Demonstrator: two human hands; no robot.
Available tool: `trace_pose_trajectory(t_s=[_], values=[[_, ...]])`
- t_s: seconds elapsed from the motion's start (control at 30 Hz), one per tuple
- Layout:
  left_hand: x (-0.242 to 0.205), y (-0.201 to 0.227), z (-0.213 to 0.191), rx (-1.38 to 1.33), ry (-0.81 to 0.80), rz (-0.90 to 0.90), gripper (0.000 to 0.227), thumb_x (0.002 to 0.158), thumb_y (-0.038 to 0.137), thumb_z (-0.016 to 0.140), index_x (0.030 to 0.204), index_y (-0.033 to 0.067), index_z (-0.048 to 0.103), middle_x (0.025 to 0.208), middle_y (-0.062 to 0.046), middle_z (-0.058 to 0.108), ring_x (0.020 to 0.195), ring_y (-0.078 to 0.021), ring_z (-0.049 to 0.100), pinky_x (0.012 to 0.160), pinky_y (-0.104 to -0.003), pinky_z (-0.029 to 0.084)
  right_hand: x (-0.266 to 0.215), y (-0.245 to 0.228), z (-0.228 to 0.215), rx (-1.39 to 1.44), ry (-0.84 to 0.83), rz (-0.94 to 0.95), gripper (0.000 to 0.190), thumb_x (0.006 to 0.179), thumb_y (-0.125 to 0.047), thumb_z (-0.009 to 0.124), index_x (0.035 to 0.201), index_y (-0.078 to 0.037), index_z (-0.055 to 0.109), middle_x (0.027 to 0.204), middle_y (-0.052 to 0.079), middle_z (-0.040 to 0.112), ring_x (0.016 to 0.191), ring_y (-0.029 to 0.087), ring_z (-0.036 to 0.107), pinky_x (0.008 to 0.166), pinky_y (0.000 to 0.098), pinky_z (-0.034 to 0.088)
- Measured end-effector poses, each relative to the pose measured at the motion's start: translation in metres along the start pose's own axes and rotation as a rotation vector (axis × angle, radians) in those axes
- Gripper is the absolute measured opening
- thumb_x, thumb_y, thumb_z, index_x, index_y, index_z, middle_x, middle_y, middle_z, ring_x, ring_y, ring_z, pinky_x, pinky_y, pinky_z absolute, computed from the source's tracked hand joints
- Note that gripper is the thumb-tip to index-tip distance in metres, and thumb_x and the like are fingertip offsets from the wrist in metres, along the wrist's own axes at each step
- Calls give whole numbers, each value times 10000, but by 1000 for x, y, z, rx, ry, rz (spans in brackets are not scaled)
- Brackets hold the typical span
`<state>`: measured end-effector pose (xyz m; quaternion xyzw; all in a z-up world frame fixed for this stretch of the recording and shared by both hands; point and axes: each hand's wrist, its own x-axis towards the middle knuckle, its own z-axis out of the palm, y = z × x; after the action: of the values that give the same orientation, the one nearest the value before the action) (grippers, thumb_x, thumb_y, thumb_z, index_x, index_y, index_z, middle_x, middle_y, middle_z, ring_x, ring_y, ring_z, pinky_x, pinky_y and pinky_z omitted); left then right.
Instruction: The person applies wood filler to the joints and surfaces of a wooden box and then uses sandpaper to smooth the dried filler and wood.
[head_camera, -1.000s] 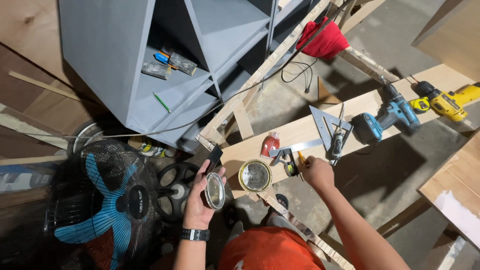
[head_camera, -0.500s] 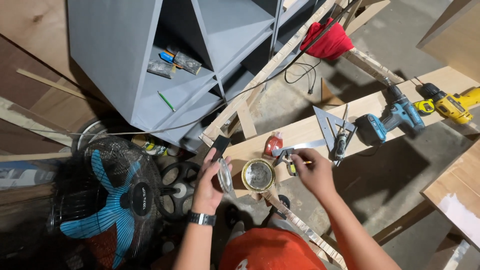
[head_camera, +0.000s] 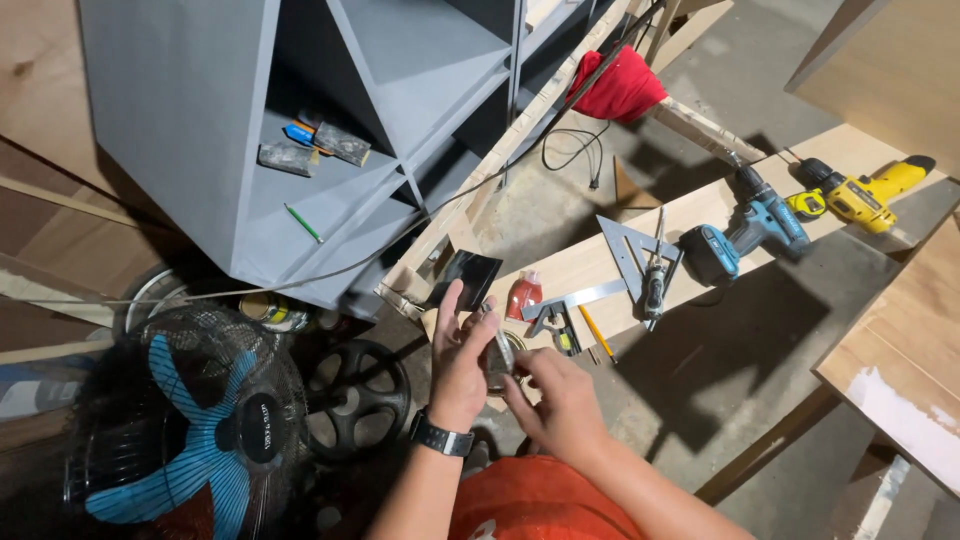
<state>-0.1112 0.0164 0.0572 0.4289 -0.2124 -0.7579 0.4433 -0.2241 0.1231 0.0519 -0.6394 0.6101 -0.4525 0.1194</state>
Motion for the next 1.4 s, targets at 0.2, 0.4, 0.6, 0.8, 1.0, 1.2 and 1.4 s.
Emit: trace_pose_trajectory(t_s=[0.2, 0.4, 0.6, 0.8, 1.0, 1.2, 1.4], values=[[2, 27, 0, 306, 160, 55, 567, 995, 396, 553, 1443, 70, 676, 1596, -173, 640, 1465, -295, 623, 1225, -454, 517, 22, 65, -56, 160, 112, 457, 118, 1007, -113, 754, 1117, -104, 794, 980, 32, 818, 878, 139, 755, 788, 276, 608], [11, 5, -74, 328, 206, 132, 215, 1005, 27, 725, 1211, 6, 779, 1113, -128, 774, 937, -183, 680, 828, -301, 590, 65, 179, -73, 86, 116, 894, 123, 1051, -184, 695, 1092, -115, 788, 813, 45, 737, 655, 148, 604, 478, 345, 463], [-18, 19, -84, 295, 358, 40, 600, 939, -8, 701, 1461, 276, 616, 1564, -199, 600, 1148, -233, 719, 897, -357, 552, 48, 306, -22, -329, 59, 566, 410, 919, -98, 674, 1303, -84, 815, 1143, 200, 803, 934, 372, 764, 845, 476, 589], [-38, 34, -89, 273, 498, 10, 862, 939, 110, 671, 1718, 269, 339, 1647, -144, 570, 1432, -248, 605, 1177, -531, 435, 39, 296, 0, -597, -208, 218, 295, 1085, -272, 649, 1323, -209, 811, 1188, 128, 745, 1049, 379, 579, 616, 525, 535], [3, -1, -152, 321, 448, -40, 913, 895, 199, 761, 1712, 126, 360, 1784, -197, 372, 1554, -268, 508, 1177, -498, 440, 26, 293, 11, -597, -372, 357, 429, 1037, -166, 587, 1442, -182, 727, 1230, 79, 729, 1148, 323, 588, 743, 480, 597], [39, 9, -139, 378, 244, 7, 495, 949, 60, 726, 1441, 33, 676, 1304, -105, 808, 1149, -170, 727, 943, -331, 574, 7, 249, 15, -358, 41, 382, 230, 932, -170, 795, 1139, -80, 837, 1102, 107, 759, 962, 321, 738, 836, 439, 586], [59, 43, -82, 504, 44, -49, 458, 883, 94, 827, 1319, 9, 716, 1316, -128, 806, 1158, -203, 729, 1053, -337, 576, 33, 79, 0, 151, 99, 818, 224, 977, -246, 792, 1107, -90, 885, 1040, 69, 888, 931, 167, 777, 880, 316, 628]])
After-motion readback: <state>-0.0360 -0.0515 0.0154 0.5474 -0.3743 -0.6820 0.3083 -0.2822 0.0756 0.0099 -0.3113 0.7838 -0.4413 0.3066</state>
